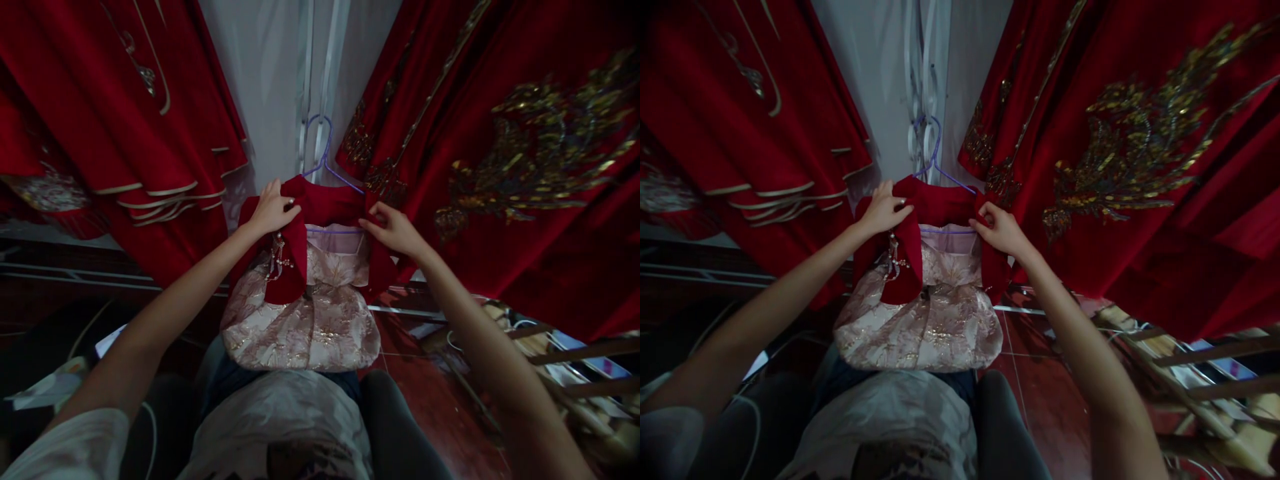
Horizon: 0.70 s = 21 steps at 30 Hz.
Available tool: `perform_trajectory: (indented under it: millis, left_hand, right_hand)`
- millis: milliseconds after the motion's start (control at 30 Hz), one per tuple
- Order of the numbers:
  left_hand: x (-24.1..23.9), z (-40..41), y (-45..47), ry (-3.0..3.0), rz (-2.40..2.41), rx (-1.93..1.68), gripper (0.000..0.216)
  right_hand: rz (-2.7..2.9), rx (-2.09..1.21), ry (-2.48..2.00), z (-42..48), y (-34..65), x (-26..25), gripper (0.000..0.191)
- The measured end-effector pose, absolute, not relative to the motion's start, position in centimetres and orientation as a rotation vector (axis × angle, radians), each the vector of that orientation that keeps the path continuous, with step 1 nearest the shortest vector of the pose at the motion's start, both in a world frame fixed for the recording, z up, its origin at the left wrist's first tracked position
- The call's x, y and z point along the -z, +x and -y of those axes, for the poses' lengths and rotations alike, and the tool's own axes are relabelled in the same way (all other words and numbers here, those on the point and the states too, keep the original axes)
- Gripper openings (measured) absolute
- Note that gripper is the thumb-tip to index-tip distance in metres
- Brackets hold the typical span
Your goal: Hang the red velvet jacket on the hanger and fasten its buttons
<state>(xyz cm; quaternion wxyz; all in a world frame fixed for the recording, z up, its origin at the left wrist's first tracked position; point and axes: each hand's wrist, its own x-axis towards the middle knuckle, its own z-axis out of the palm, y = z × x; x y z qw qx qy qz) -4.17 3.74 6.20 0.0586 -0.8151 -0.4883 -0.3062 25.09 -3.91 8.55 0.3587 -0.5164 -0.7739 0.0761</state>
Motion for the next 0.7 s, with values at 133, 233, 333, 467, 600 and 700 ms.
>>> perform_trajectory:
  millis: [133,233,333,467,600,700]
  left_hand:
    - [-6.0,-3.7,-4.2,-2.446,1.464,0.976,0.028]
    - [-6.1,-3.9,-4.5,-2.449,1.469,1.043,0.028]
    - [-5.8,-2.9,-4.4,-2.459,1.448,1.118,0.025]
    - [-3.6,0.8,-3.1,-2.480,1.255,1.112,0.020]
    - [-1.4,3.6,-1.7,-2.455,1.238,0.932,0.027]
    - [-1.3,3.7,-1.3,-2.472,1.284,0.815,0.028]
  right_hand:
    - [1.902,-0.340,-1.181,1.5,19.2,-6.8,0.025]
    - [1.983,-0.525,-1.042,1.1,15.3,-5.5,0.022]
    - [2.019,-0.618,-0.983,1.3,13.7,-4.5,0.020]
    - [1.966,-0.750,-0.906,1.2,15.0,-3.7,0.020]
    - [1.918,-0.863,-0.844,1.4,16.4,-3.7,0.020]
    - [1.881,-0.938,-0.796,2.1,16.3,-3.5,0.023]
